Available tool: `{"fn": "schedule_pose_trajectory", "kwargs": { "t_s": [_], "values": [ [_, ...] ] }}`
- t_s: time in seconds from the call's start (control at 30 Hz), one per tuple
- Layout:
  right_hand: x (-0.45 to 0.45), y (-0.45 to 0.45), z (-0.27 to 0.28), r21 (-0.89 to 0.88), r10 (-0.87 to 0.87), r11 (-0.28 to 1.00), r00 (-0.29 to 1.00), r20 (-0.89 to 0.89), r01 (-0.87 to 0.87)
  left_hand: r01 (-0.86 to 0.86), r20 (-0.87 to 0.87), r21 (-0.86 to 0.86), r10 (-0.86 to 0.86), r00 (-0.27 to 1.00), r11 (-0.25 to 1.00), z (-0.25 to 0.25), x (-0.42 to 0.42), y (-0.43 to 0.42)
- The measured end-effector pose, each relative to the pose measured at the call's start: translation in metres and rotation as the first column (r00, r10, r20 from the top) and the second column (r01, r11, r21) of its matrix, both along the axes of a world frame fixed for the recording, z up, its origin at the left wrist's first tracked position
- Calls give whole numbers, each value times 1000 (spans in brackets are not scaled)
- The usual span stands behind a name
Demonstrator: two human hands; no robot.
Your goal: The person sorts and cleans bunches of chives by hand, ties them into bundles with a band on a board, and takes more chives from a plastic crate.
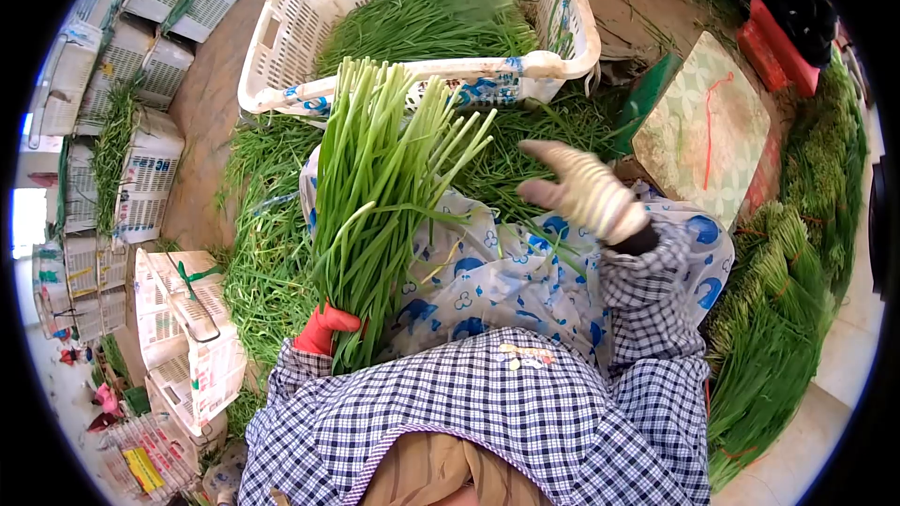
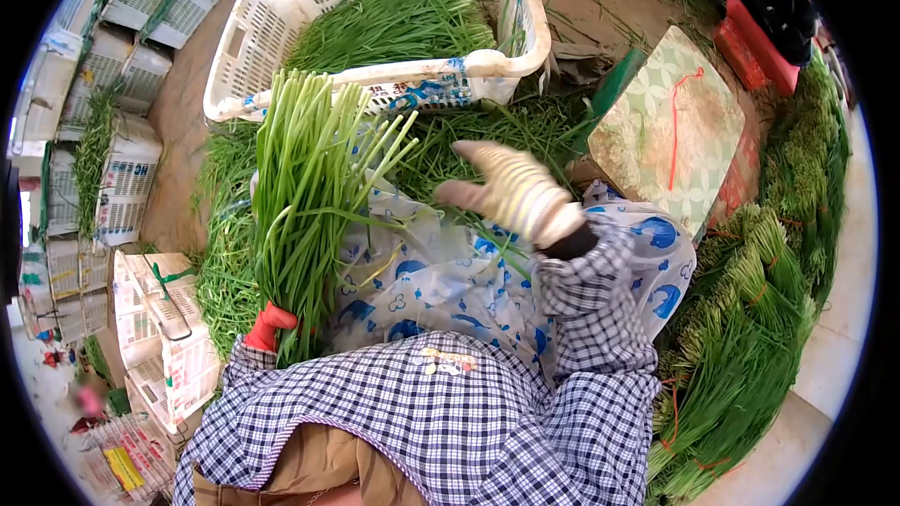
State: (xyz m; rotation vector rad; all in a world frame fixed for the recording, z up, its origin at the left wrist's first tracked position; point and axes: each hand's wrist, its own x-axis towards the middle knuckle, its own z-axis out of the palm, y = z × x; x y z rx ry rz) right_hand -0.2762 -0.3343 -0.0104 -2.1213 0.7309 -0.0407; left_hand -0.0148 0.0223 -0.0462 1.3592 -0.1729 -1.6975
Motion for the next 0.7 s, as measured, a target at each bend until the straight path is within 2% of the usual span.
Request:
{"fn": "schedule_pose_trajectory", "kwargs": {
  "t_s": [0.03,0.07,0.13,0.17,0.2,0.27,0.3,0.33,0.4,0.43,0.5,0.53,0.6,0.63,0.67,0.7],
  "values": [
    [12,12,-16,272,-85,962,980,181,33,0,5,-1,0,1000,1000,9,-4,-5],
    [23,24,-32,525,-213,851,921,325,11,-23,12,19,23,1000,1000,26,-12,-15],
    [49,35,-48,740,-323,611,766,556,-280,-45,21,33,44,999,998,40,-24,-27],
    [62,37,-51,708,-310,664,773,554,-241,-39,31,35,38,999,999,43,-28,-30],
    [65,41,-13,807,-401,572,807,434,-149,-36,41,38,34,999,999,45,-30,-30],
    [80,41,-14,866,-623,499,702,345,17,-24,48,37,22,999,999,32,-30,-21],
    [76,34,-8,820,-586,563,749,310,102,-29,11,33,29,1000,999,30,-31,-19],
    [72,30,-3,794,-520,604,790,326,69,-30,-29,28,31,999,999,26,-31,-16],
    [69,27,-4,699,-436,700,863,256,146,25,-23,15,-25,999,1000,12,-24,-8],
    [66,24,-5,696,-438,702,862,254,152,1,0,6,-1,1000,1000,10,-24,-8],
    [63,20,-6,545,-289,827,937,196,141,-15,11,-10,15,1000,1000,7,-24,-9],
    [62,21,-8,544,-289,827,938,194,142,-15,9,-10,15,1000,1000,8,-25,-10],
    [62,24,-12,658,-448,733,849,280,170,-24,-63,65,28,998,998,14,-26,-14],
    [60,26,-7,748,-501,652,811,301,124,-25,-63,65,29,998,998,12,-25,-13],
    [60,26,-9,748,-500,652,812,302,124,-17,-61,57,20,998,998,8,-24,-11],
    [58,26,-12,764,-568,633,745,350,124,-10,-59,50,13,998,999,7,-24,-11]
  ]
}}
